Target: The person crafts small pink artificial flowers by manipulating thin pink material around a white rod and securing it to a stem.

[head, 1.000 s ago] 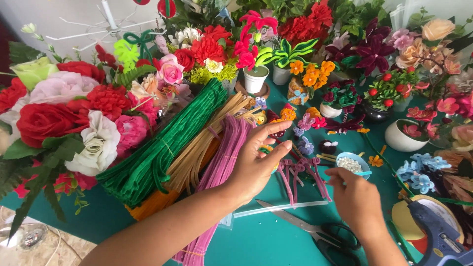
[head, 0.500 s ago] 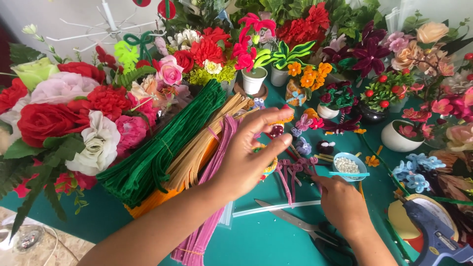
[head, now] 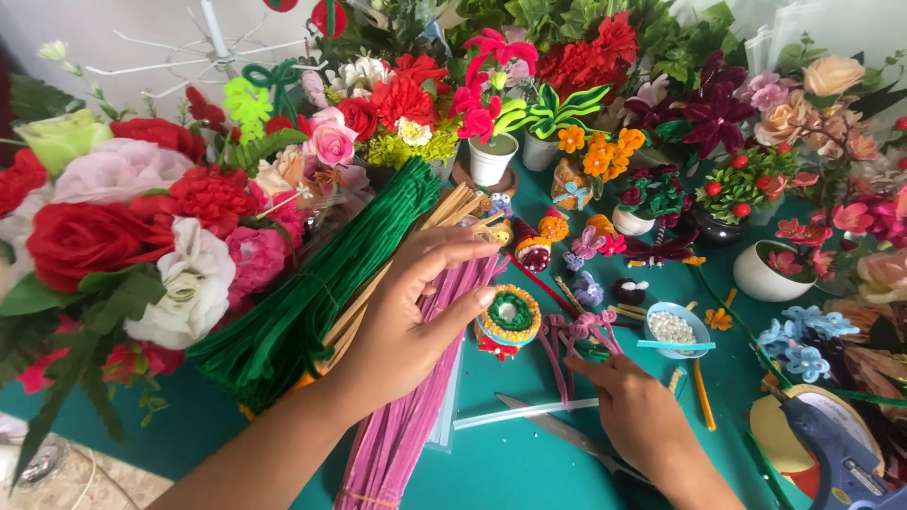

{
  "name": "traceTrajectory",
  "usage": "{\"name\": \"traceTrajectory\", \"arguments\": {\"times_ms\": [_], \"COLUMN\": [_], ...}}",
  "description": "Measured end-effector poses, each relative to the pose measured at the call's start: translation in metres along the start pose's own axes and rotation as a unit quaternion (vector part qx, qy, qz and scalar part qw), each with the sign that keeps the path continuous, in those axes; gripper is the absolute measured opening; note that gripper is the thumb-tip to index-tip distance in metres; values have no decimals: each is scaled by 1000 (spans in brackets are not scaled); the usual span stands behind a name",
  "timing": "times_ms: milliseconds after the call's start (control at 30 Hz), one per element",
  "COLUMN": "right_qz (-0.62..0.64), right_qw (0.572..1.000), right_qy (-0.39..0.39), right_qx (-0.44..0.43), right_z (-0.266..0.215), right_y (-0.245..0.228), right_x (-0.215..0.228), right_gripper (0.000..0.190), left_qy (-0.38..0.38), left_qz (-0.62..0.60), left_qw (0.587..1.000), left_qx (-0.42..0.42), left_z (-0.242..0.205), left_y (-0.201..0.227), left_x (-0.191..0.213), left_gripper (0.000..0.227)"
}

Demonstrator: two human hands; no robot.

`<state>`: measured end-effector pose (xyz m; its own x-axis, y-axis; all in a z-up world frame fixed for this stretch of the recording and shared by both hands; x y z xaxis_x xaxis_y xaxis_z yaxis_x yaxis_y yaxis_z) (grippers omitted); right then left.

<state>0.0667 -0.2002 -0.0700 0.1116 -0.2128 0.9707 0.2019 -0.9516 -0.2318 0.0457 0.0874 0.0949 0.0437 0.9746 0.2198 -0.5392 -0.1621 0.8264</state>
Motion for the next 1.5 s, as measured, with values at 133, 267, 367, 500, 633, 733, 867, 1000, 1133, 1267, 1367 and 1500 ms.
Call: {"name": "traceTrajectory", "arguments": {"times_ms": [133, 267, 367, 500, 633, 733, 867, 1000, 1133, 1267, 1367, 1500], "right_qz": [41, 63, 69, 135, 268, 247, -54, -125, -196, -219, -207, -226], "right_qw": [999, 998, 984, 965, 958, 950, 882, 824, 774, 758, 757, 760], "right_qy": [-4, 10, 151, 199, 88, 98, 200, 194, 176, 147, 148, 130], "right_qx": [9, 14, 57, 105, 46, 164, 422, 517, 576, 597, 602, 595], "right_z": [1, 2, -10, -19, -7, 12, 35, 51, 53, 51, 51, 55], "right_y": [2, 6, -11, -58, -85, -128, -188, -207, -218, -218, -212, -199], "right_x": [-4, -1, 33, 56, 32, 33, 45, 48, 40, 32, 31, 21], "right_gripper": [55, 59, 37, 24, 18, 15, 30, 33, 18, 18, 21, 44], "left_qy": [-6, -6, 14, 9, -70, -80, -68, -112, -134, -144, -175, -187], "left_qz": [26, 99, 187, 260, 345, 365, 366, 378, 384, 389, 419, 404], "left_qw": [999, 995, 982, 965, 924, 914, 912, 893, 888, 880, 862, 857], "left_qx": [-19, -32, -33, 46, 150, 162, 174, 216, 213, 229, 226, 259], "left_z": [-1, -1, 2, 0, -5, -7, -4, -7, -11, -14, -16, -16], "left_y": [-1, -8, -26, -57, -91, -94, -88, -95, -105, -111, -111, -118], "left_x": [1, 5, 14, 25, 19, 21, 26, 17, 10, 11, 7, 6], "left_gripper": [29, 29, 25, 24, 32, 40, 34, 30, 19, 16, 7, 12]}}
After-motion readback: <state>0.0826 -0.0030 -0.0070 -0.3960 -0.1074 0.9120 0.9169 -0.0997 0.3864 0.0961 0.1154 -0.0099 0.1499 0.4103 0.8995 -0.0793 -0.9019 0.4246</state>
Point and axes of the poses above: each hand's wrist, its own z-axis towards the middle knuckle, its own x-axis out of the back of the hand, y = z × x, the point moved 7 cm from there along z, towards the middle knuckle, and after that the axes turned 10 degrees about x, right-handed, at the moved point
